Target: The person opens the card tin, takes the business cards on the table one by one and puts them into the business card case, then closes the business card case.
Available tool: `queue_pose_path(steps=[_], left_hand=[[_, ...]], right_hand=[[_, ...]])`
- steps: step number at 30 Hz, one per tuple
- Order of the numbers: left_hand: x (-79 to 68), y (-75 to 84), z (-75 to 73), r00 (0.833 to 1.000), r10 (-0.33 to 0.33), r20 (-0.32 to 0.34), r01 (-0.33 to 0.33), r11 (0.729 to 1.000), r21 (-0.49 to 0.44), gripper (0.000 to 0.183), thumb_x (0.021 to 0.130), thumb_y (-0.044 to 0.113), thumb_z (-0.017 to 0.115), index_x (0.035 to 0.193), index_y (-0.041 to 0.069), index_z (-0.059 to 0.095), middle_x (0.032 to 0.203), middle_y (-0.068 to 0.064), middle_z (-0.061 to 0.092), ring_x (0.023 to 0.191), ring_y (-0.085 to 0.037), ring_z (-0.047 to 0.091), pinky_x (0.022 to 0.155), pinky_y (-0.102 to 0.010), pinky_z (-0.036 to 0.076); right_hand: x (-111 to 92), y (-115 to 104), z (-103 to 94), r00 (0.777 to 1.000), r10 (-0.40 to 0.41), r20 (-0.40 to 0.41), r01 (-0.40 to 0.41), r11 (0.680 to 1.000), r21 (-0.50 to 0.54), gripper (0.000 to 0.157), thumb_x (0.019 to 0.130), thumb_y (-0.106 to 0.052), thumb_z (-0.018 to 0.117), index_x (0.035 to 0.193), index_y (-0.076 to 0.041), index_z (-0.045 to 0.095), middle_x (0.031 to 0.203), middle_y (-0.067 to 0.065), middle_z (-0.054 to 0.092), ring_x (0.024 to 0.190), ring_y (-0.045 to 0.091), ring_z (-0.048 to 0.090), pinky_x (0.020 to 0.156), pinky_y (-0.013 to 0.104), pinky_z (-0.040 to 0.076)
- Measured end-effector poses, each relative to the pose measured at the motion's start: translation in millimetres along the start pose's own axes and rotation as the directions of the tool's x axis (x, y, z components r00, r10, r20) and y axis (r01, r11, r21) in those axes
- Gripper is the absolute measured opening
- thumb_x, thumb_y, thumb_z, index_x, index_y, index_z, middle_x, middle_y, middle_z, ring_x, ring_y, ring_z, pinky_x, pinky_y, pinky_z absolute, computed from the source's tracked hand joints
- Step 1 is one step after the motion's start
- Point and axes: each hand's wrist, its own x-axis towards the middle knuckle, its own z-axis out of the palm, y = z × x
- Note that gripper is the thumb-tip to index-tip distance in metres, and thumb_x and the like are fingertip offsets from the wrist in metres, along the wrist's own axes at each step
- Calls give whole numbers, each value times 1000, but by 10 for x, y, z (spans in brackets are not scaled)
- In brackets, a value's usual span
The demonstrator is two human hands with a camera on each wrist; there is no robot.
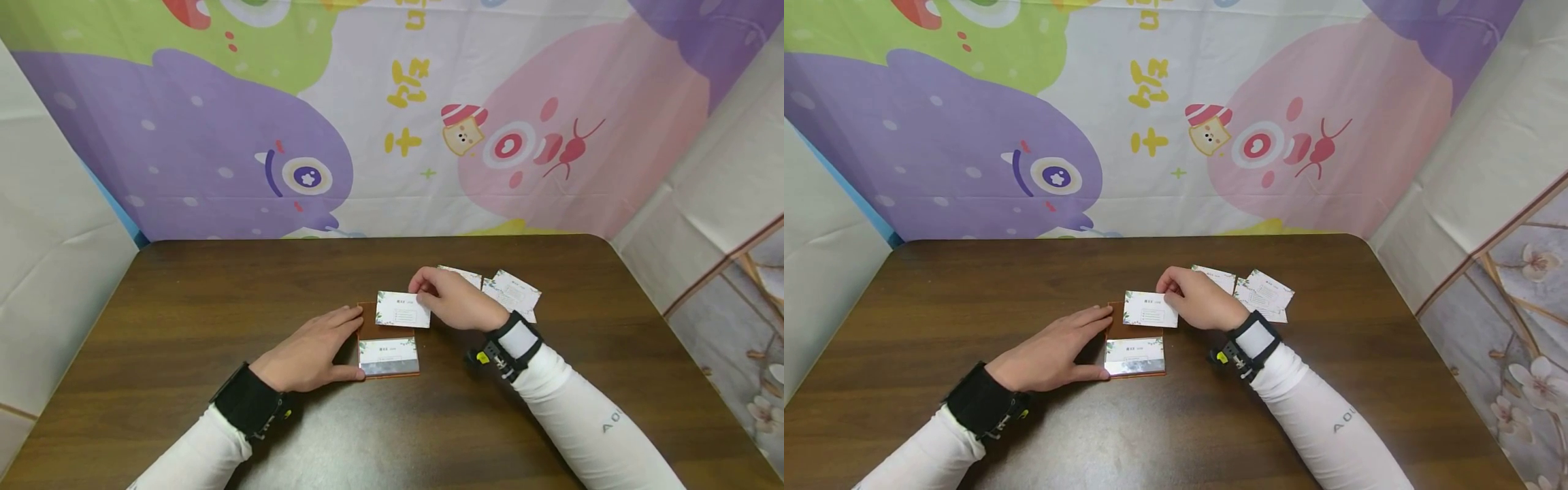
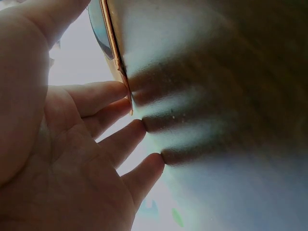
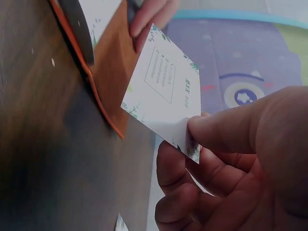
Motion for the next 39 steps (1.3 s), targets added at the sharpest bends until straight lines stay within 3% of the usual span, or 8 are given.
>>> queue_pose_path(steps=[12,24,39], left_hand=[[1,-5,13,1000,18,-19,-18,1000,5,91,96,49,79,158,-7,42,168,-23,35,155,-41,33,122,-57,34],[-2,-2,22,1000,8,-18,-8,1000,4,88,95,50,79,155,-6,48,167,-22,36,155,-41,34,121,-57,35],[-1,6,17,1000,-4,-5,4,1000,-2,89,96,51,77,158,-5,45,168,-20,36,156,-40,31,123,-57,33]], right_hand=[[18,-116,186,996,-64,61,63,998,20,11,107,-7,58,113,-10,67,94,-1,64,84,15,60,79,34,53],[-11,-127,301,994,-61,95,62,998,-7,11,107,-8,58,112,-13,67,92,-3,64,81,14,60,75,32,52],[-96,-129,360,990,-78,116,80,997,-16,10,104,-8,63,108,-15,69,90,-7,64,81,11,60,74,30,52]])
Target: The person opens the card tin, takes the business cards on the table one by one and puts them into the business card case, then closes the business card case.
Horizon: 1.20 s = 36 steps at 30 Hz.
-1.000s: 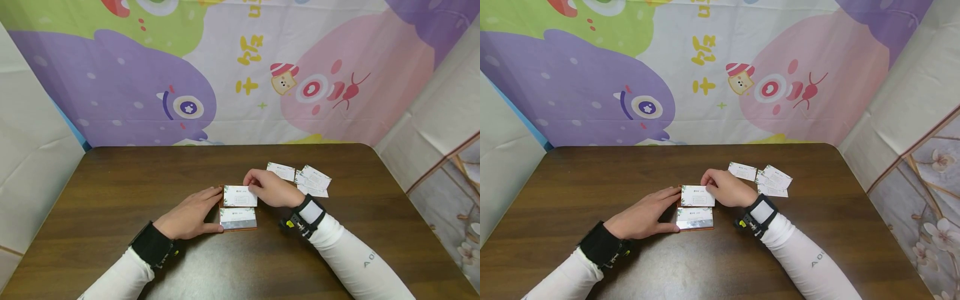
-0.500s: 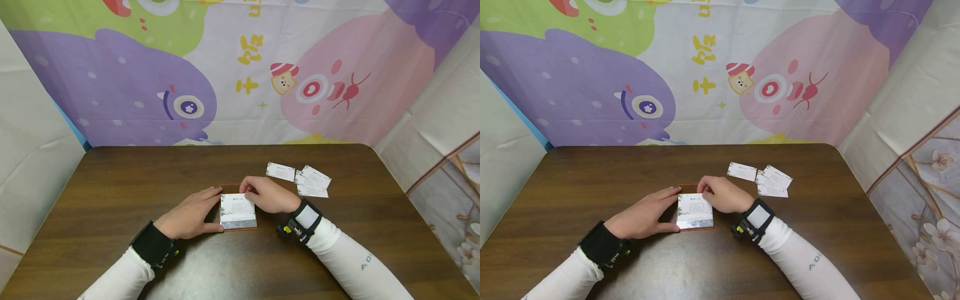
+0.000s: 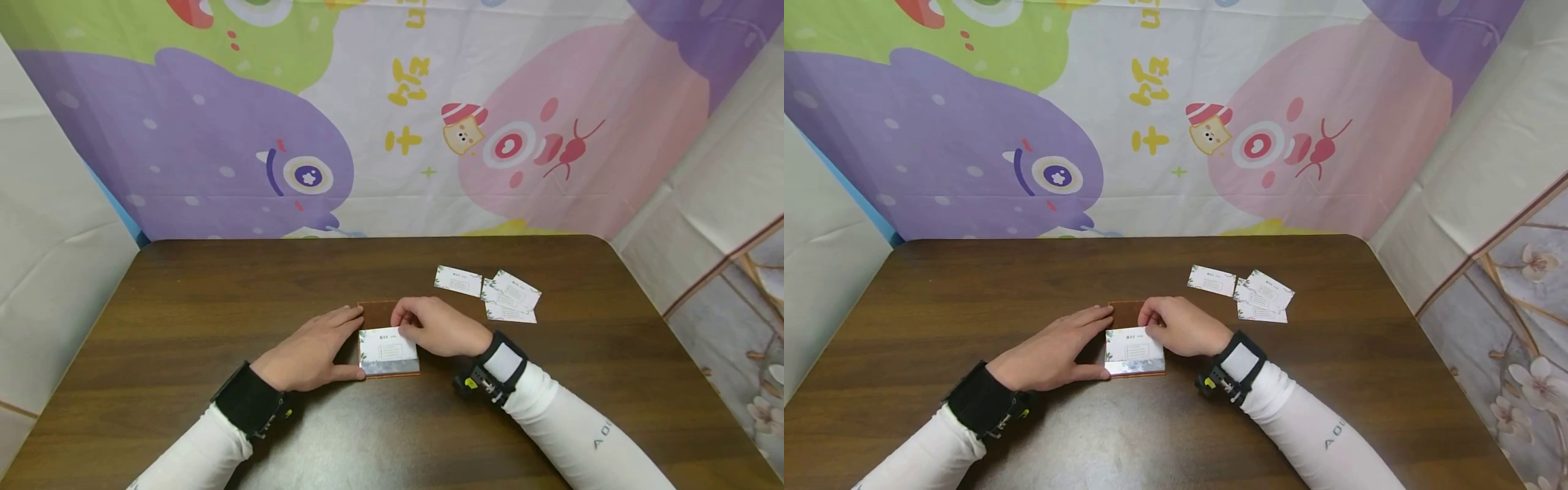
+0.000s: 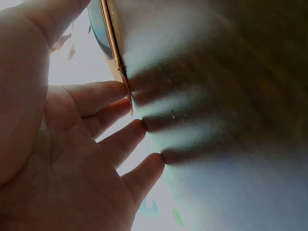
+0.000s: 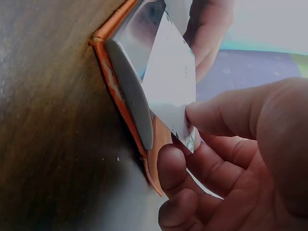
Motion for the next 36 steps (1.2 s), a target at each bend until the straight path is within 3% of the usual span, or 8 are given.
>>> queue_pose_path(steps=[15,36], left_hand=[[-1,11,-26,1000,8,5,-8,1000,-1,88,97,51,77,157,-6,46,167,-22,37,155,-41,32,122,-58,34],[-4,1,-19,1000,8,14,-8,1000,-10,88,98,52,75,157,-6,46,168,-21,36,155,-41,32,121,-59,34]], right_hand=[[-56,-2,19,1000,-4,26,3,1000,11,7,103,-10,66,106,-14,71,84,-6,62,75,12,57,68,30,51],[-91,-26,63,999,-21,32,22,999,-49,8,103,-9,67,106,-13,73,92,-6,62,82,13,56,74,31,53]])
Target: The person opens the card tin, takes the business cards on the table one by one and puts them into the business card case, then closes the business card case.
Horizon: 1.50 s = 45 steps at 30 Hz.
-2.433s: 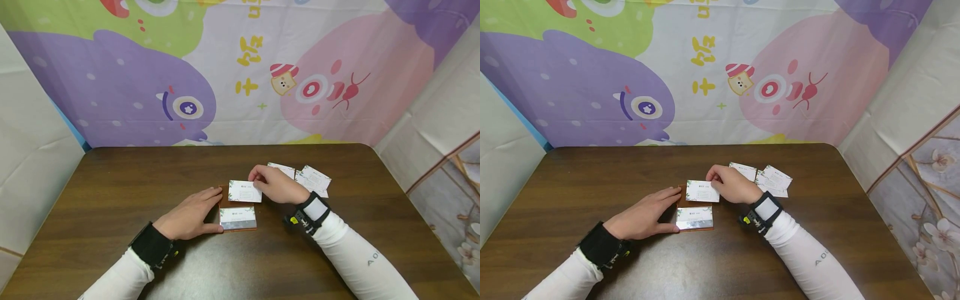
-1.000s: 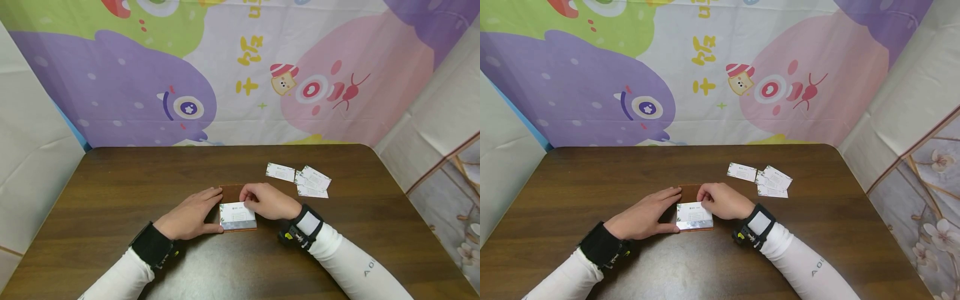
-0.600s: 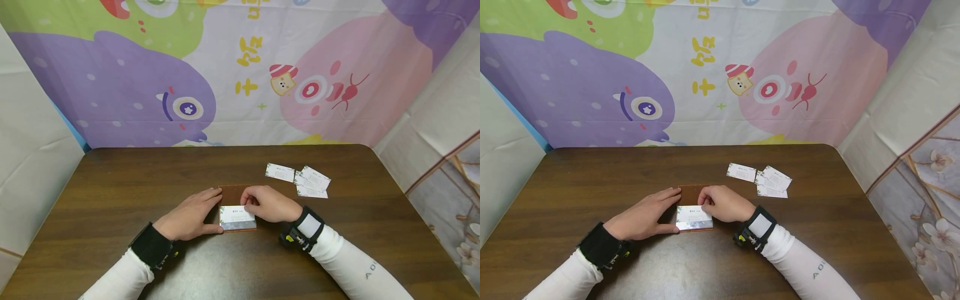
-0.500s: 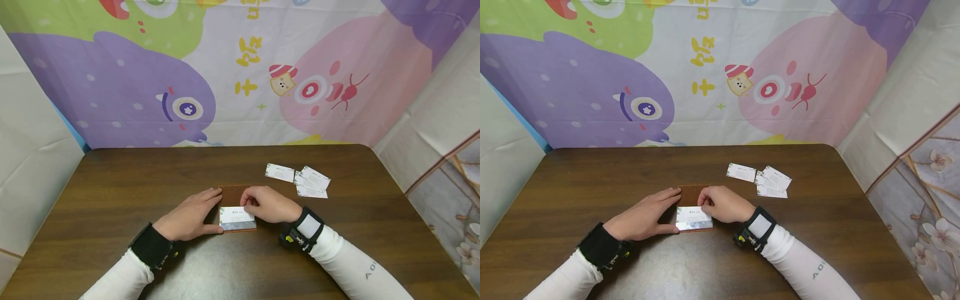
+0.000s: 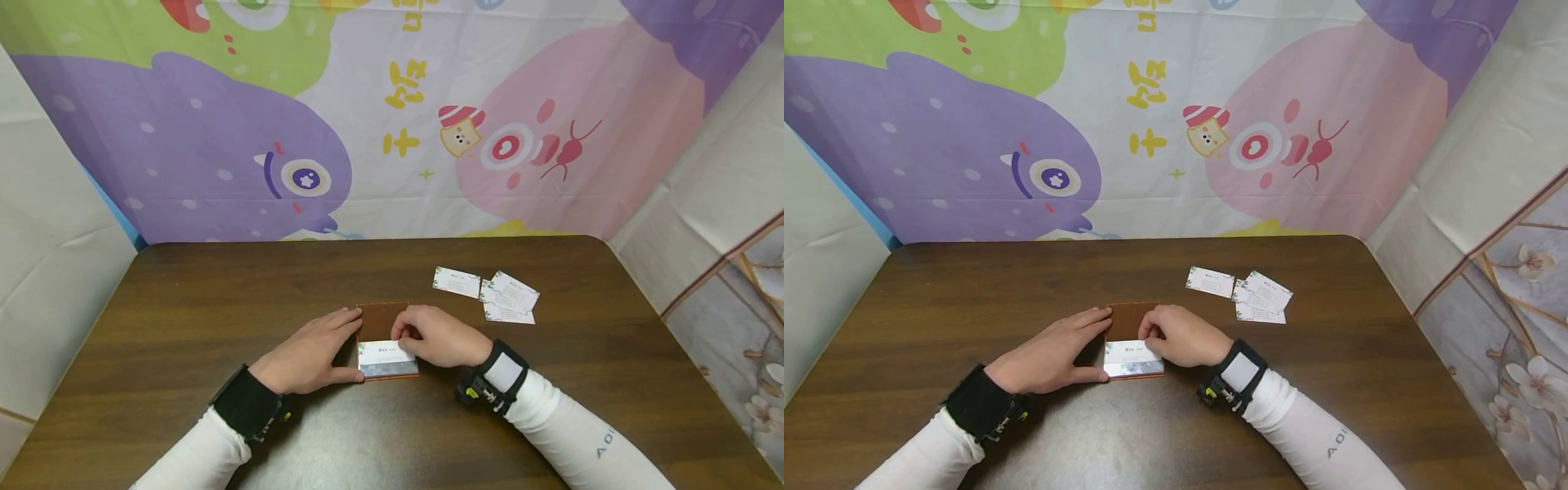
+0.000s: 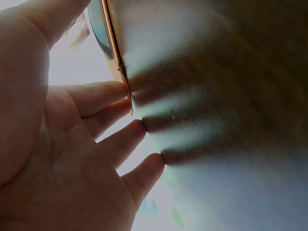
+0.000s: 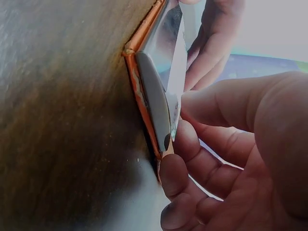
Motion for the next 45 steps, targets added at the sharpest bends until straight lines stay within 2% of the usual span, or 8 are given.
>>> queue_pose_path(steps=[16,28,33,38,45], left_hand=[[1,-4,-13,1000,-2,0,2,1000,-13,89,98,52,75,158,-5,45,168,-21,35,156,-41,31,121,-60,33],[-1,1,-11,1000,-4,8,4,1000,-15,89,98,53,74,159,-5,44,168,-21,35,156,-41,30,121,-61,33],[-3,-1,-12,1000,-9,1,9,1000,-13,90,97,53,75,159,-4,44,169,-20,35,156,-41,30,121,-61,33],[-3,-1,-7,1000,-5,4,5,1000,-12,90,98,53,75,159,-5,43,169,-20,34,157,-40,29,122,-60,32],[-2,-2,-6,1000,0,-2,0,1000,-8,90,98,53,75,159,-5,44,168,-21,35,156,-41,30,122,-60,33]], right_hand=[[-59,2,-83,999,-11,-33,10,999,-35,15,102,-10,68,116,-10,74,99,-7,63,89,11,58,80,30,53],[-182,74,-317,994,32,-105,-33,999,-7,17,101,-12,72,118,-8,72,99,-6,63,91,14,59,82,33,53],[-234,153,-433,986,53,-157,-51,999,17,22,99,-12,75,119,-5,71,99,-4,64,94,18,60,84,37,53],[-346,282,-558,974,101,-201,-94,995,41,25,97,-12,77,119,-5,69,98,-4,65,93,17,60,83,38,53],[-544,525,-708,958,163,-237,-168,986,-3,28,97,-16,79,120,-4,68,97,-1,65,90,20,59,75,36,50]])
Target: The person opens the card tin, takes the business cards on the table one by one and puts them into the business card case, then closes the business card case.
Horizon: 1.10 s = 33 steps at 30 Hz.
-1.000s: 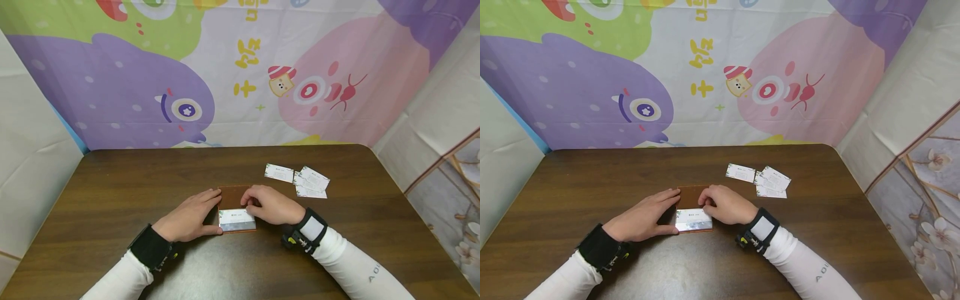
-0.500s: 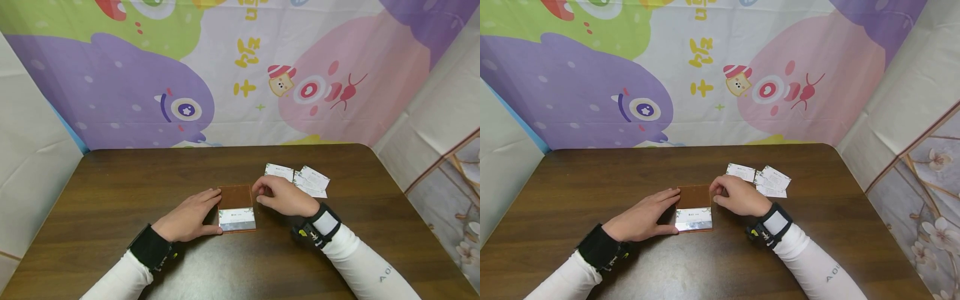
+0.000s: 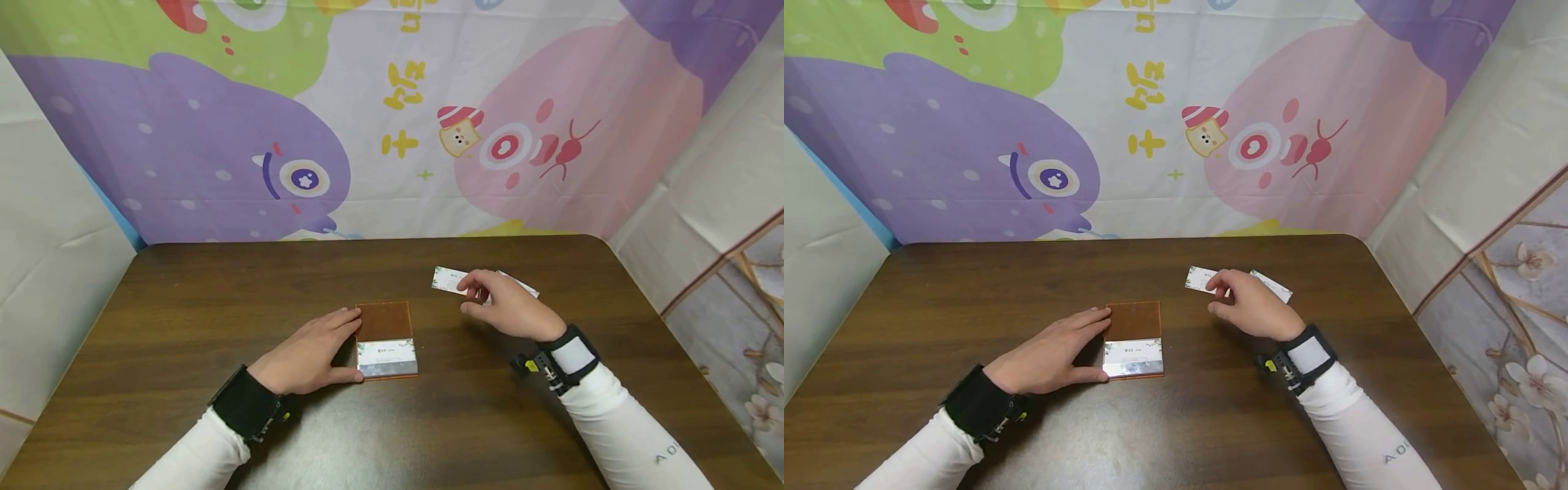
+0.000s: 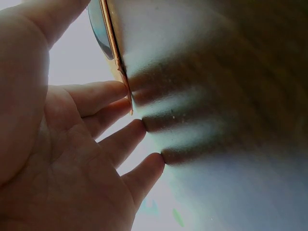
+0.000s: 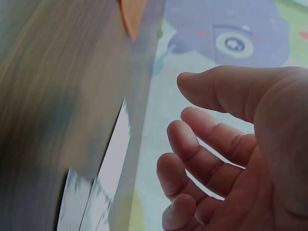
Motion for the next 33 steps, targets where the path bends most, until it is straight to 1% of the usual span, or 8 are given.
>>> queue_pose_path(steps=[6,15,17,20,22,25,28,33], left_hand=[[-2,-2,-2,1000,-3,1,3,1000,0,90,97,52,75,159,-5,44,168,-21,35,156,-41,30,122,-60,32],[1,1,-5,1000,-4,1,4,1000,10,90,97,52,75,158,-5,44,168,-21,35,156,-41,30,122,-60,33],[3,0,1,1000,-1,1,1,1000,13,90,97,52,75,158,-6,44,168,-21,36,156,-41,30,122,-60,33],[4,0,5,1000,0,2,0,1000,13,89,97,52,75,158,-6,44,168,-21,36,156,-41,31,122,-59,33],[6,0,7,1000,1,1,-1,1000,14,89,97,52,76,158,-6,44,167,-22,36,156,-41,31,122,-59,33],[7,2,5,1000,2,0,-2,1000,12,89,97,51,76,158,-6,45,167,-22,36,155,-41,31,122,-59,33],[5,4,2,1000,5,2,-5,1000,11,89,98,52,75,158,-6,44,167,-22,36,155,-42,31,122,-59,33],[4,6,-5,1000,7,4,-7,1000,5,89,98,52,75,158,-6,44,168,-22,36,156,-41,31,122,-59,33]], right_hand=[[-60,207,-93,998,63,-10,-63,998,-25,31,97,-17,78,123,-3,68,99,3,64,91,22,57,72,35,51],[-94,479,-201,990,135,-43,-138,988,-74,35,97,-16,78,127,0,67,104,9,66,93,26,59,78,40,53],[-99,529,-226,987,152,-49,-156,984,-84,36,97,-15,78,128,0,67,107,11,66,95,27,59,81,41,54],[-100,589,-265,984,169,-56,-174,980,-98,39,96,-15,78,129,3,65,113,16,67,101,31,60,87,48,55],[-100,633,-290,982,181,-60,-187,976,-110,41,96,-15,79,129,5,65,117,19,67,105,35,60,93,52,54],[-103,694,-321,978,201,-62,-207,970,-128,44,96,-15,79,130,8,63,119,23,66,108,38,61,97,56,52],[-111,761,-340,972,228,-61,-235,961,-147,48,95,-16,80,131,10,62,119,25,64,108,39,60,96,57,52],[-131,868,-356,958,280,-57,-286,942,-177,55,94,-22,82,132,11,61,117,27,63,104,39,58,92,57,53]])
